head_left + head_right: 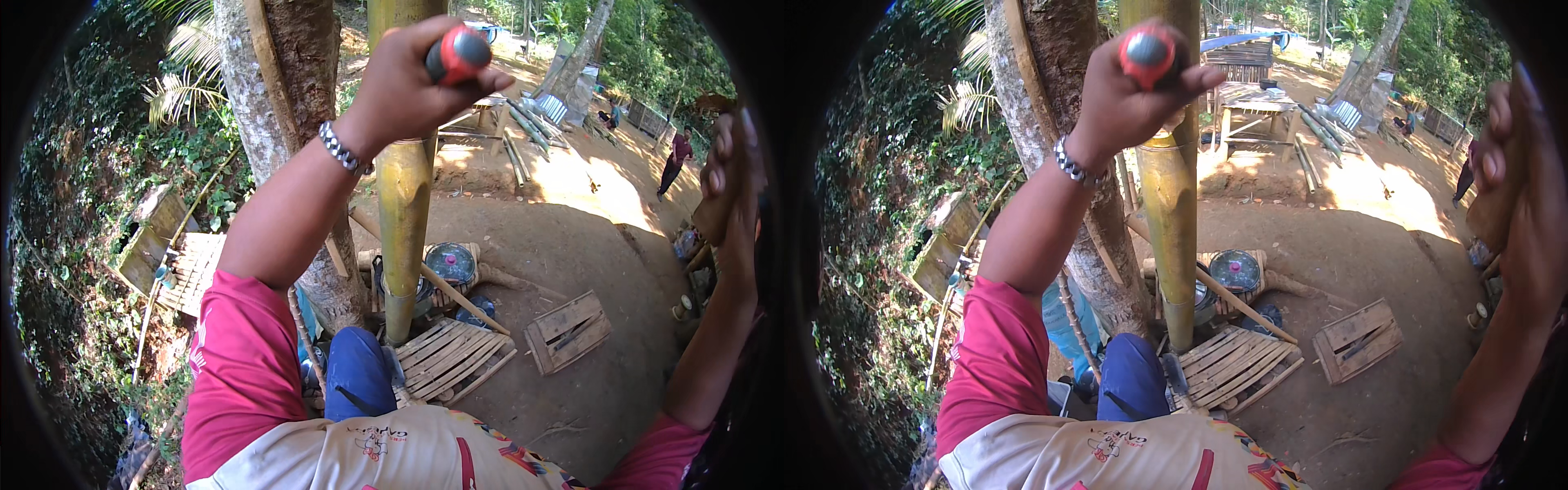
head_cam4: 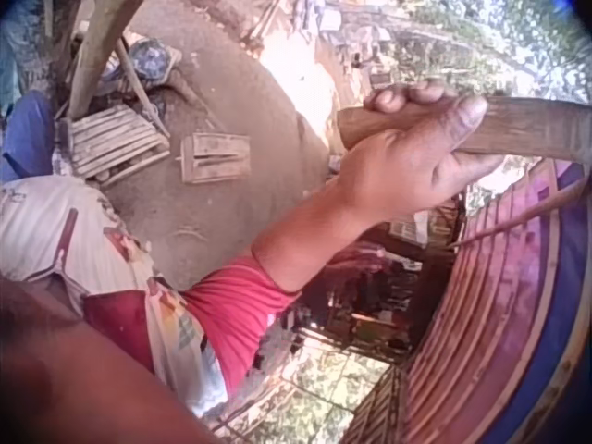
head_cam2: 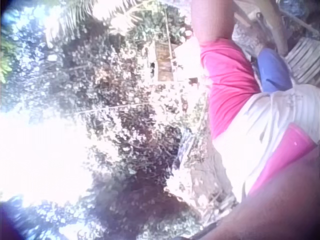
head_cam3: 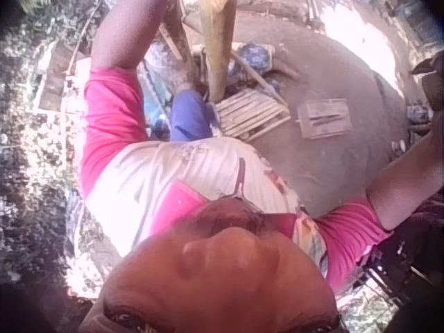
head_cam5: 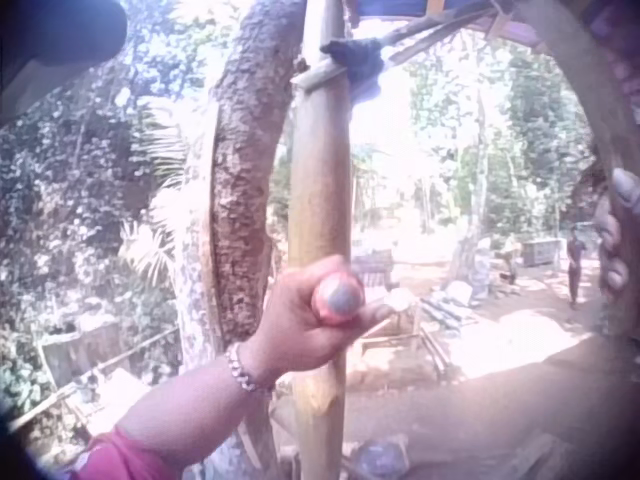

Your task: The person uses a chisel and a wooden mallet to carve a hole into a vertical bamboo pole. They repeatedly strike the chisel to remove material and occasionally clear debris from the opening.

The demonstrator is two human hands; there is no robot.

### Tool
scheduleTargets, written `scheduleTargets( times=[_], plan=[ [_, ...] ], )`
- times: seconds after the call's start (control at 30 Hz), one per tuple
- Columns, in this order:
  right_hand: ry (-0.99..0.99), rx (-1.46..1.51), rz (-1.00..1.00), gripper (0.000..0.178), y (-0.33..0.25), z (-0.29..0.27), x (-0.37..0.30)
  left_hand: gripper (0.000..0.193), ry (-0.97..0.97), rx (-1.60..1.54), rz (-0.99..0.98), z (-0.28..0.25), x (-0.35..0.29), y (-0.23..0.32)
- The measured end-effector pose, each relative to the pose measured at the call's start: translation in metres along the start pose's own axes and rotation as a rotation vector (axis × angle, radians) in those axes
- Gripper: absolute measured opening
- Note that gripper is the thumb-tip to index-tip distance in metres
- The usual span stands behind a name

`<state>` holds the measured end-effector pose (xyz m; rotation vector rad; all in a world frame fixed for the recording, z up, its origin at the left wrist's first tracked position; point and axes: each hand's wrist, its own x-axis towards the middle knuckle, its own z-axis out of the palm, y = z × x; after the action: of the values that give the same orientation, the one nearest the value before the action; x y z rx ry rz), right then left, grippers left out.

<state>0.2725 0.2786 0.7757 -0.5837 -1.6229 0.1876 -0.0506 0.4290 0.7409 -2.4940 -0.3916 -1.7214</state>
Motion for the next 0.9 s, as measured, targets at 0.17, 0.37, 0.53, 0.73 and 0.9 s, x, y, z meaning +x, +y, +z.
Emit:
scheduleTargets(
  times=[0.17, 0.37, 0.53, 0.73, 0.9],
  plan=[
    [0.247, -0.021, 0.285, 0.046, 0.042, 0.007, -0.125, 0.027, -0.135, 0.074, 0.539, 0.010, -0.105, -0.013],
    [0.546, 0.110, 0.667, 0.042, 0.099, 0.024, -0.277, 0.020, -0.358, -0.087, 0.556, 0.046, -0.132, 0.031],
    [0.491, 0.099, 1.076, 0.030, 0.111, 0.022, -0.351, 0.027, -0.058, -0.169, 0.275, 0.004, -0.097, 0.046],
    [0.424, 0.182, 1.234, 0.022, 0.110, 0.042, -0.378, 0.028, 0.405, -0.632, 0.159, -0.039, -0.046, 0.018],
    [0.346, 0.241, 1.205, 0.019, 0.115, 0.058, -0.380, 0.022, 0.394, -0.651, 0.200, -0.038, -0.030, 0.010]
  ],
)
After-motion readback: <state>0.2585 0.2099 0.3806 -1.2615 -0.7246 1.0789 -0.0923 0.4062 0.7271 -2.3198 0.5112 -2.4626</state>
